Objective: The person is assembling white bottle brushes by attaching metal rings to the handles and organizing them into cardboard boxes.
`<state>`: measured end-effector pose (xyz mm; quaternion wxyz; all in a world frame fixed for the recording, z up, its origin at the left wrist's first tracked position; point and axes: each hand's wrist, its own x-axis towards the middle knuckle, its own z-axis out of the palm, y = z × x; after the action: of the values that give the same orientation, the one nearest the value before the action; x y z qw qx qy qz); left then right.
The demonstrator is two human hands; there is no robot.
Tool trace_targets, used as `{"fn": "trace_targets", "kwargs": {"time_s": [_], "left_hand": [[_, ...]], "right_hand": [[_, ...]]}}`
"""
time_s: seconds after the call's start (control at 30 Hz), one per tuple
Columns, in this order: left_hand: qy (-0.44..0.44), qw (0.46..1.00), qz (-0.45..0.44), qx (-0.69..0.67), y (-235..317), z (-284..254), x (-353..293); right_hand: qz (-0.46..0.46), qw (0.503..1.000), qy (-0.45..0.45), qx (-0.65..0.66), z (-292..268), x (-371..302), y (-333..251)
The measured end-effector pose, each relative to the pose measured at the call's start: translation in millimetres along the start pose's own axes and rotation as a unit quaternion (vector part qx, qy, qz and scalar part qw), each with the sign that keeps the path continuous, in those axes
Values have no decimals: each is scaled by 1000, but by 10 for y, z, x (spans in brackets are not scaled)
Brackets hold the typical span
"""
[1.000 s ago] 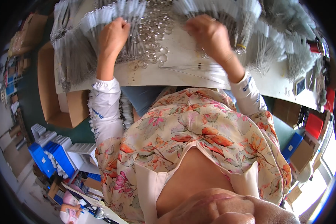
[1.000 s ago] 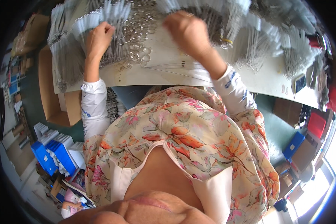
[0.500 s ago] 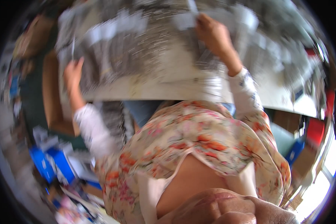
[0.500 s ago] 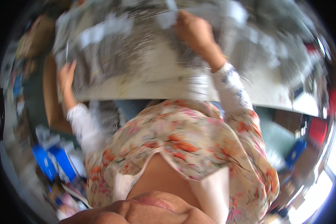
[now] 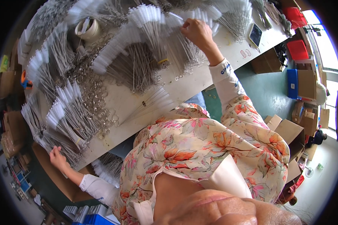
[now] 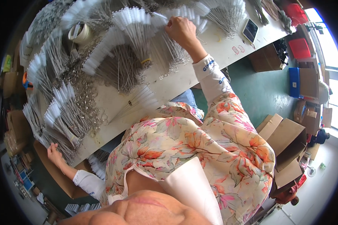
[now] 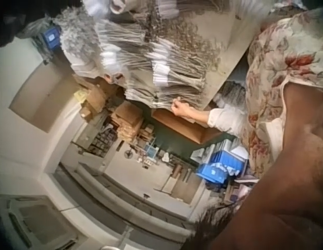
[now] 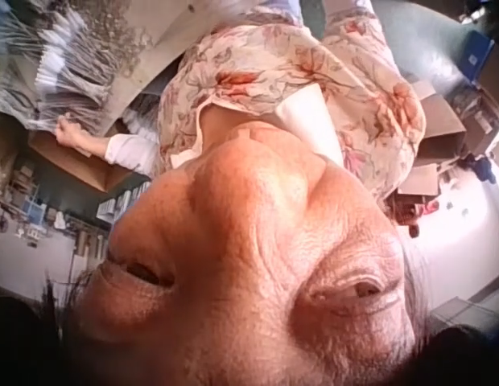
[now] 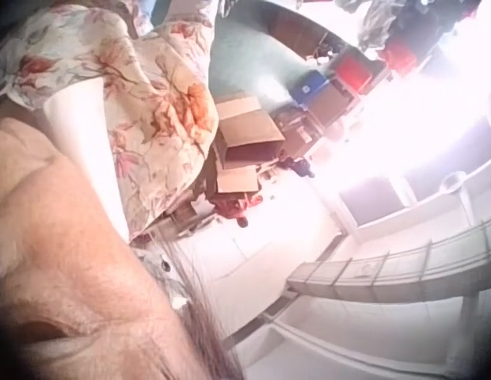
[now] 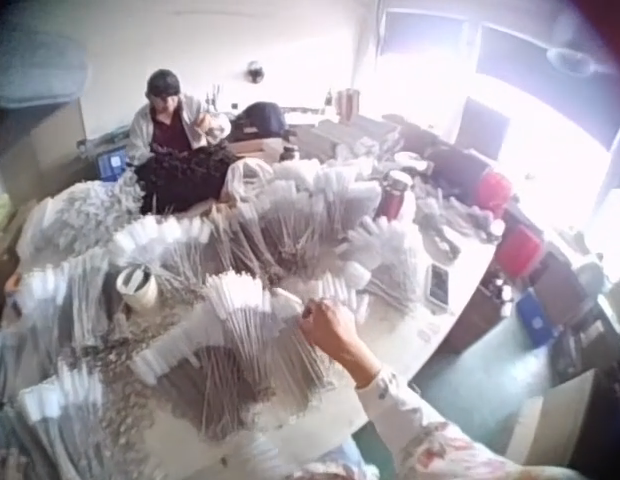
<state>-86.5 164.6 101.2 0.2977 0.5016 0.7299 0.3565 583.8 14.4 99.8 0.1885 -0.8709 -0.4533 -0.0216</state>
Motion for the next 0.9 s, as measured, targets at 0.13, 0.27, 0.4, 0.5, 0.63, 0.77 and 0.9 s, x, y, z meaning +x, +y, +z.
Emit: {"fn": "trace_targets", "kwargs": {"time_s": [0.13, 0.27, 0.4, 0.5, 0.63, 0.77, 0.9], "left_hand": [[172, 968, 185, -17, 337, 52, -61], [201, 940, 271, 39, 924, 221, -298], [129, 956, 245, -91, 1207, 466, -508], [33, 976, 164, -136, 1310, 609, -732], [-34, 977, 127, -169, 1194, 851, -769], [-101, 950, 117, -270, 1212, 851, -832], [-122, 934, 149, -300, 1341, 993, -1100]], "right_hand": [[-10, 999, -48, 10, -3, 48, 27], [-37, 997, 64, -3, -3, 262, 234], [17, 865, 179, 469, -668, 431, 695], [77, 989, 121, -45, -762, 438, 1080], [30, 989, 59, -134, -459, 398, 1541], [22, 979, 167, -118, -620, 506, 1439], [6, 950, 311, 32, -1152, 601, 705]]}}
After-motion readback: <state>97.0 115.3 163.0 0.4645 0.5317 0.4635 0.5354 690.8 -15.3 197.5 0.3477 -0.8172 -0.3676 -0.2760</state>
